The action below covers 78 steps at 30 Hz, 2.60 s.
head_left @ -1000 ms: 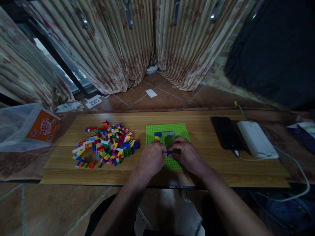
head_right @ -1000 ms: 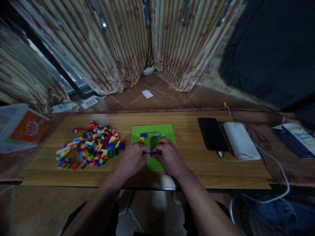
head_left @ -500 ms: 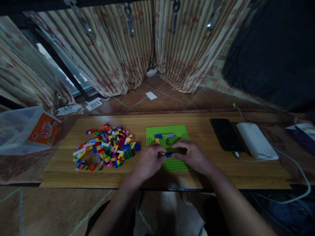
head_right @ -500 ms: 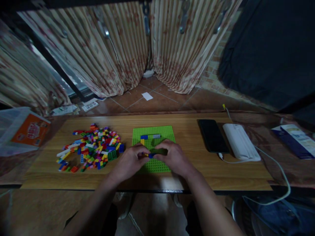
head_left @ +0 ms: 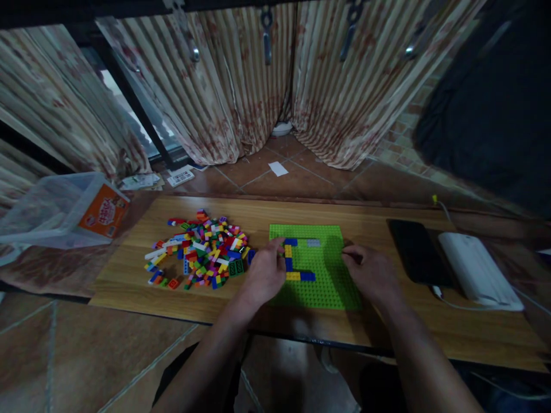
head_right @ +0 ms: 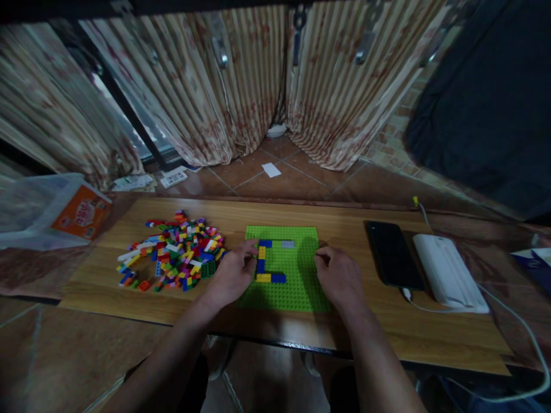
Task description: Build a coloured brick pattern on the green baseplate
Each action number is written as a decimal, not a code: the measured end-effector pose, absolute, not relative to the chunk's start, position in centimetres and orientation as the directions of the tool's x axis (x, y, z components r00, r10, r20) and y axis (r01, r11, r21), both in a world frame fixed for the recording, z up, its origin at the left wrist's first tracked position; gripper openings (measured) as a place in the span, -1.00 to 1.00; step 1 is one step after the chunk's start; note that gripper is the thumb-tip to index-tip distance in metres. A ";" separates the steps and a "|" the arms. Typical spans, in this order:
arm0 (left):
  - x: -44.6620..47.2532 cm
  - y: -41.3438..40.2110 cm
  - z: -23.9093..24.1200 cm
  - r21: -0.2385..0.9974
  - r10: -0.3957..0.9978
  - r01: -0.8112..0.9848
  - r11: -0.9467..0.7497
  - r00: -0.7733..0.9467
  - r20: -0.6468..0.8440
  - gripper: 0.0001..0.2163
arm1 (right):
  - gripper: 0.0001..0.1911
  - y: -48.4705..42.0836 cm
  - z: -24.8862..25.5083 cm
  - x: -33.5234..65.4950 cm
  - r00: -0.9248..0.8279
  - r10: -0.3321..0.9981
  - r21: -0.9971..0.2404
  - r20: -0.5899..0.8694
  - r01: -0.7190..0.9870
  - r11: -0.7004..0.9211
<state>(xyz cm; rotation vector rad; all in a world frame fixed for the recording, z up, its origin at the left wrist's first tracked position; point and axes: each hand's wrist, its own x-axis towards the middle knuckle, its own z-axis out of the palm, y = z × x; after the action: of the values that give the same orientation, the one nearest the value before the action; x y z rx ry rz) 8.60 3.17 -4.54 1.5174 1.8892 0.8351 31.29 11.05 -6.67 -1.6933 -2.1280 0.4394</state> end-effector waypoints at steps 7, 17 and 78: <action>8.7 3.2 -4.8 0.764 0.979 0.622 0.171 -0.197 -0.059 -0.52 | -0.77 10.4 -5.8 30.8 -0.160 0.987 -0.456 0.021 0.877 0.152; 4.2 2.7 -3.4 0.836 0.982 0.545 0.067 -0.185 0.042 -0.68 | -0.74 7.9 -4.9 28.0 -0.491 0.860 -0.797 -0.142 0.571 0.195; 9.0 3.2 -3.8 0.947 0.983 0.280 0.159 -0.130 -0.126 -0.75 | -0.79 9.1 -4.8 32.6 -0.553 0.833 -0.779 -0.009 0.526 0.342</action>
<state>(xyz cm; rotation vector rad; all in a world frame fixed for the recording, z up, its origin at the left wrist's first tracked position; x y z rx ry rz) 9.04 3.24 -3.84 1.2532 1.5717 1.0262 32.59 9.06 -4.84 -1.1959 -2.2192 1.0679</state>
